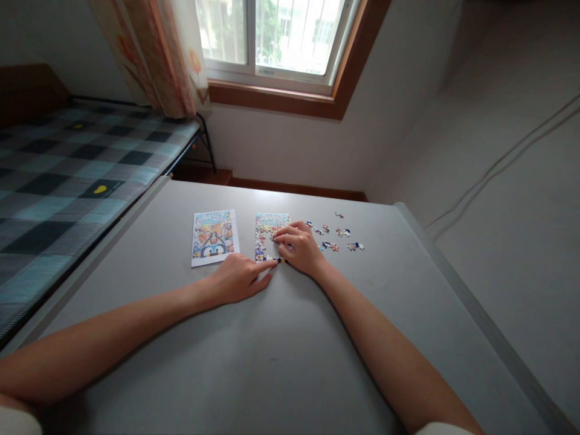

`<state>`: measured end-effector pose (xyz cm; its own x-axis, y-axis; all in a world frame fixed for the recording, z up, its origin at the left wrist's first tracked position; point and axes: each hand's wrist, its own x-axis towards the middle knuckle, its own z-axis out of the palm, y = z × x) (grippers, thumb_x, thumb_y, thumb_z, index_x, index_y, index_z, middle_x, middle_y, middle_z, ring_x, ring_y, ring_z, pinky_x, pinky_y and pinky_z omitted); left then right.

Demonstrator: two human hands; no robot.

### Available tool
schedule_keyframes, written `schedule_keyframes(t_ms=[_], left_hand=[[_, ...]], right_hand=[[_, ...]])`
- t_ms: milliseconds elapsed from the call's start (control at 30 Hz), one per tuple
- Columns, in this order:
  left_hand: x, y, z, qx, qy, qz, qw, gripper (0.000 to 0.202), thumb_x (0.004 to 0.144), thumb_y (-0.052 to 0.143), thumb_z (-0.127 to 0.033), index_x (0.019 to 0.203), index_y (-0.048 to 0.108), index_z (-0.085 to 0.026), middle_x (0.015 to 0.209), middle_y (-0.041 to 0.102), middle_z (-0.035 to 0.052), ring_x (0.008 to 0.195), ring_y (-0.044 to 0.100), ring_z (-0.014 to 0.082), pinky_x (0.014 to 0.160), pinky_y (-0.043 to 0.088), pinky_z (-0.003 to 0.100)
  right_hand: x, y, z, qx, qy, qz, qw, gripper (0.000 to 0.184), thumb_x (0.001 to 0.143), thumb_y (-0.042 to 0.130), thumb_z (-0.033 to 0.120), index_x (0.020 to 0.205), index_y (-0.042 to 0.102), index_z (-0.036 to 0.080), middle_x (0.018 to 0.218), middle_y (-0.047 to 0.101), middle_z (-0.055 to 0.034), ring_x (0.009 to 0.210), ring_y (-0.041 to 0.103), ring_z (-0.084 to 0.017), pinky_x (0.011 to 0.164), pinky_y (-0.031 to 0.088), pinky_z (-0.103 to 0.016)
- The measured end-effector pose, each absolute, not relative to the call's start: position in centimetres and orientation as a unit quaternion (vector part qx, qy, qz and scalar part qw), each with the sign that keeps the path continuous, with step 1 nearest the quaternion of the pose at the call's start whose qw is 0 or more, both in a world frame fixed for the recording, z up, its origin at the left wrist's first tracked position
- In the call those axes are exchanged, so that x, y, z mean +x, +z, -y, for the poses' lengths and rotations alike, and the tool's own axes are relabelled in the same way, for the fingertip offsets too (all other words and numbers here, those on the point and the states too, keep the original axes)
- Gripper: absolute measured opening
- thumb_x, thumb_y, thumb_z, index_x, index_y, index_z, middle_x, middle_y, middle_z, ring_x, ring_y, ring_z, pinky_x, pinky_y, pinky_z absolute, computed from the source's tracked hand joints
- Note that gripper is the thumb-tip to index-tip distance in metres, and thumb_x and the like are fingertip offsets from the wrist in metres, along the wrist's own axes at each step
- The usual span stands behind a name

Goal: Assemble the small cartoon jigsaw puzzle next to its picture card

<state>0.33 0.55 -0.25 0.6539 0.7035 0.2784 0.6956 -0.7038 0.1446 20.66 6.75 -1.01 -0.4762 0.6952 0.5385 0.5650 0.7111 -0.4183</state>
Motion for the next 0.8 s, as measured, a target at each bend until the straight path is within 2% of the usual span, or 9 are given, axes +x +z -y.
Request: schedule_keyframes(t_ms=[233,800], left_hand=[[0.33,-0.15,-0.53,0.909,0.165,-0.382,0.013,0.035,0.093,0.043,-0.037,0.117,0.065,-0.024,0.052,0.061,-0.0006,0.044,0.055,0.0118,0.050,0.038,0.021],[0.38,-0.11,-0.59,0.909,0.158,-0.384,0.013,0.034,0.092,0.046,-0.036,0.117,0.065,-0.025,0.053,0.062,-0.0006,0.046,0.057,0.0125,0.051,0.038,0.021]], right_hand=[[20.71,-1.18,-6.87,-0.379,0.072,0.847,0.366,0.020,0.077,0.060,0.013,0.076,0.074,0.027,0.089,0.069,-0.0013,0.096,0.049,-0.022,0.093,0.041,-0.042],[20.71,-1.00,-6.86,-0.366,0.101,0.856,0.350,0.023,0.079,0.057,0.010,0.080,0.073,0.026,0.093,0.073,0.0015,0.098,0.051,-0.022,0.094,0.041,-0.042]])
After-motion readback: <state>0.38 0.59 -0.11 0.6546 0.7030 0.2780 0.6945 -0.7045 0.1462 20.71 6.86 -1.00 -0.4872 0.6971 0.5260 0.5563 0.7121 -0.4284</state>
